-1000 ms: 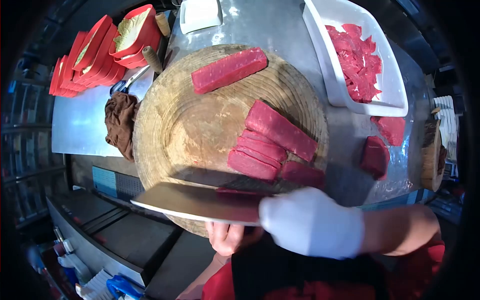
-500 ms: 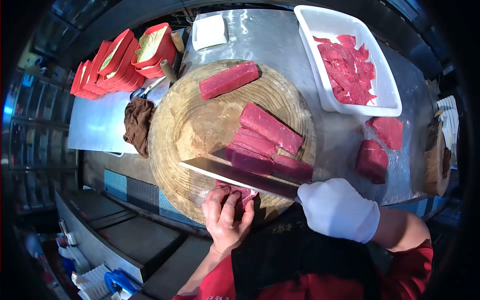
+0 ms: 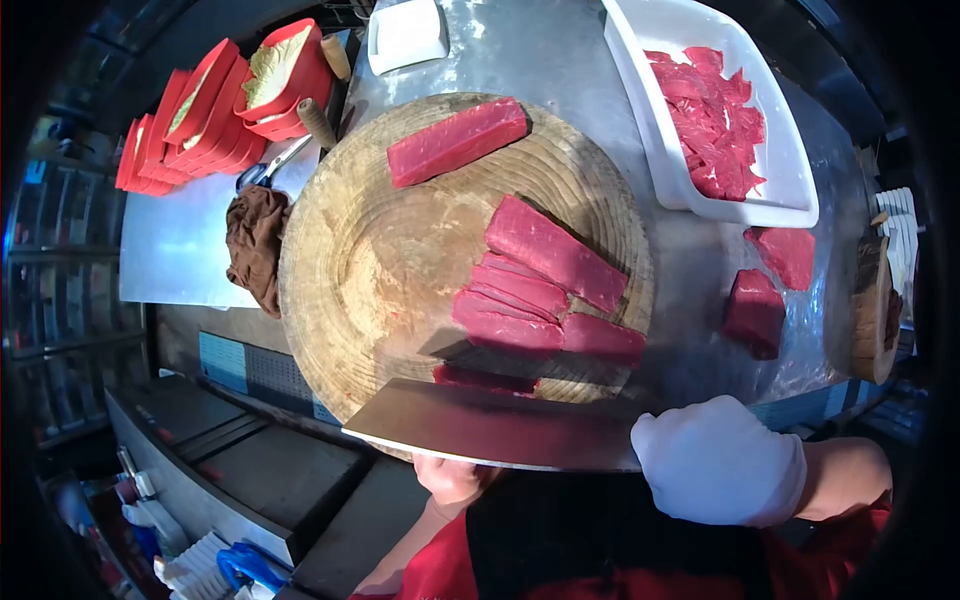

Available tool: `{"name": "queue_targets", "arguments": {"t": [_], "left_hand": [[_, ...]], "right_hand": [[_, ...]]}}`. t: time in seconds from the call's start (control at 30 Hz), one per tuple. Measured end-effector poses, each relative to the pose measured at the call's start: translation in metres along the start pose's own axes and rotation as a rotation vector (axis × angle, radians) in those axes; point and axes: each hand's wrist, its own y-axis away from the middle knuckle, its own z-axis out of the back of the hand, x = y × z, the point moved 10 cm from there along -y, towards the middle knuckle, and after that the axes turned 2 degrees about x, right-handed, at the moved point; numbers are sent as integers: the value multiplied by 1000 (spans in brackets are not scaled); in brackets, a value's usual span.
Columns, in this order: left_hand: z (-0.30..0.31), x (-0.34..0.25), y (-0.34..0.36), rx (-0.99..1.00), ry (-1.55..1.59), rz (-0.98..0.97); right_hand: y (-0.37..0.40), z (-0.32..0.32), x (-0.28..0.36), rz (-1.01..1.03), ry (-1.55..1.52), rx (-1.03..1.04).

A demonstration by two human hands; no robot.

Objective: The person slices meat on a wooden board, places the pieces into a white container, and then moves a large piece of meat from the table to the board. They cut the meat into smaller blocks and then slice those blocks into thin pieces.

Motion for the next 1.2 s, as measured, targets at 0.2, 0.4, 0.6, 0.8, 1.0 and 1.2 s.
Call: {"name": "queue_targets", "arguments": {"t": [0.2,0.4,0.6,0.8,1.0,1.2], "left_hand": [[8,-67,-47,-1,-145,-347],[6,-70,-44,-36,-210,-298],[8,-77,-41,-59,-220,-290],[4,-84,-37,-20,-328,-316],[4,-50,-14,17,-197,-235],[6,-40,-14,-38,-163,-184]], "right_hand": [[-77,19,20,93,-342,-208],[-90,34,33,320,-388,-413],[-41,-4,-27,-110,-224,3],[-8,-2,-21,-51,-172,-207],[25,0,-5,61,-93,-266],[10,-2,-1,30,44,-96]]}}
